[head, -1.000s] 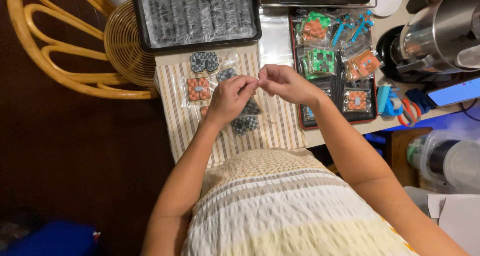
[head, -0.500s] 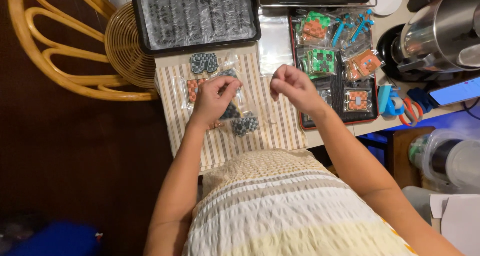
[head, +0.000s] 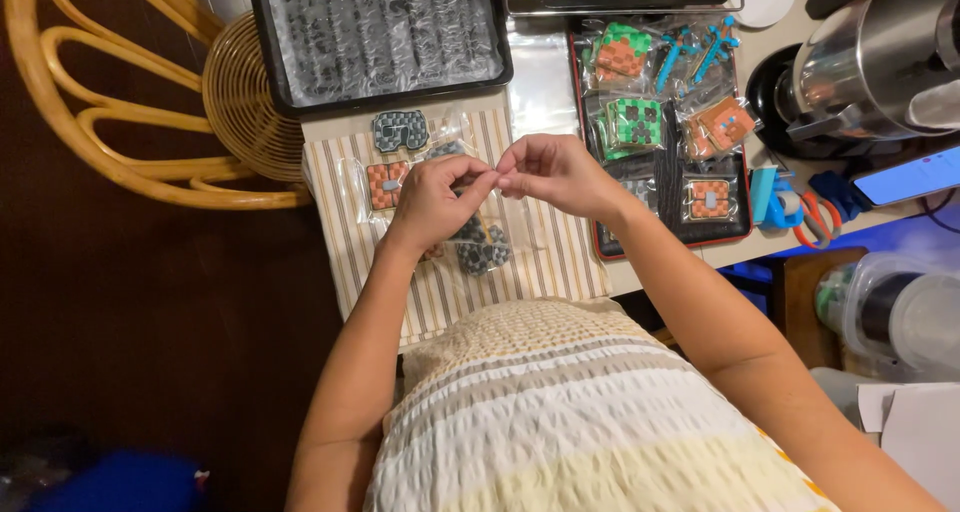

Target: Packaging decorated cookies into individual plastic bags and sealing them with ties.

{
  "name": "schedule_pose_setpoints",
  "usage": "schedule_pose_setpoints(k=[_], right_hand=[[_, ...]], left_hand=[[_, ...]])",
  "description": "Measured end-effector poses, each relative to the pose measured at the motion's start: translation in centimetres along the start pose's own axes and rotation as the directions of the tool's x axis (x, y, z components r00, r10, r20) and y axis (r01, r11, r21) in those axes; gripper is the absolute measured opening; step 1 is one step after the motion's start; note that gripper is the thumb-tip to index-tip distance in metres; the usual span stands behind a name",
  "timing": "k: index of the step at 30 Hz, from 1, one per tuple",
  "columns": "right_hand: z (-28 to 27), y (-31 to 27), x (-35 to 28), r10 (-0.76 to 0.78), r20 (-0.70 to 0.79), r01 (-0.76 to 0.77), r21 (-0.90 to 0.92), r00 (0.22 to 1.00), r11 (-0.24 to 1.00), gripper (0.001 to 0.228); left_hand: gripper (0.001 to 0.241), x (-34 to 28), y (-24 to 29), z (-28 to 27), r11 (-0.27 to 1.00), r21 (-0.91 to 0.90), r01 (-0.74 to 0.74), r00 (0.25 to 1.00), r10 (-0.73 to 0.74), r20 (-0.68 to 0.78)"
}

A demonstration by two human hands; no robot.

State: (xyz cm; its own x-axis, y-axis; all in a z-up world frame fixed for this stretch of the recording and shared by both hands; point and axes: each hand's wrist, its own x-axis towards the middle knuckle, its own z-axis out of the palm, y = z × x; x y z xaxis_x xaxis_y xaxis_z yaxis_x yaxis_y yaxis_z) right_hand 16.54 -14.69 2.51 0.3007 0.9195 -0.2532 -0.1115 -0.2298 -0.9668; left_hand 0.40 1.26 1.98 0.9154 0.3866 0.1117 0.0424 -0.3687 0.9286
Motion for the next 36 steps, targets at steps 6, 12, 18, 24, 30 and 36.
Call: schedule_pose_setpoints(k=[6, 12, 18, 24, 30, 36], right_hand=[[0.3, -0.7, -0.6, -0.196, -0.022, 0.184, -0.252, 0.980, 0.950, 0.014], [-2.0, 1.8, -0.8, -0.208, 0.230, 0.222, -0.037, 0.951, 0.974, 0.023], [-2.3, 3.7, -1.4, -0.277, 0.220, 0.187, 0.358, 0.935, 0.915, 0.023], [-4.3, 4.1, -2.0, -0.334, 0.170, 0.216, 0.486, 0.927, 0.847, 0.018], [-13.1, 3.0, -2.9, -0.323, -0.211, 0.386, 0.503, 0.923, 0.773, 0.013], [-24.3, 0.9, -0.8, -0.354, -0.347, 0.461, 0.304, 0.869, 0.834, 0.014]], left_hand=[[0.016, 0.4, -0.4, 0.7, 0.998, -0.065, -0.025, 0.999, 0.023, -0.041], [0.014, 0.9, -0.7, 1.3, 0.983, -0.178, -0.039, 0.996, 0.052, 0.068], [0.013, 1.1, 0.5, 2.1, 0.900, -0.434, 0.049, 0.982, 0.037, 0.187], [0.011, 1.5, -0.9, 2.8, 0.939, -0.340, 0.046, 0.993, -0.007, 0.115], [0.014, 0.7, -4.1, 0.2, 0.938, -0.348, -0.002, 0.982, -0.064, -0.180], [0.018, -1.2, -4.9, -0.2, 0.909, -0.416, -0.027, 0.950, -0.106, -0.294]])
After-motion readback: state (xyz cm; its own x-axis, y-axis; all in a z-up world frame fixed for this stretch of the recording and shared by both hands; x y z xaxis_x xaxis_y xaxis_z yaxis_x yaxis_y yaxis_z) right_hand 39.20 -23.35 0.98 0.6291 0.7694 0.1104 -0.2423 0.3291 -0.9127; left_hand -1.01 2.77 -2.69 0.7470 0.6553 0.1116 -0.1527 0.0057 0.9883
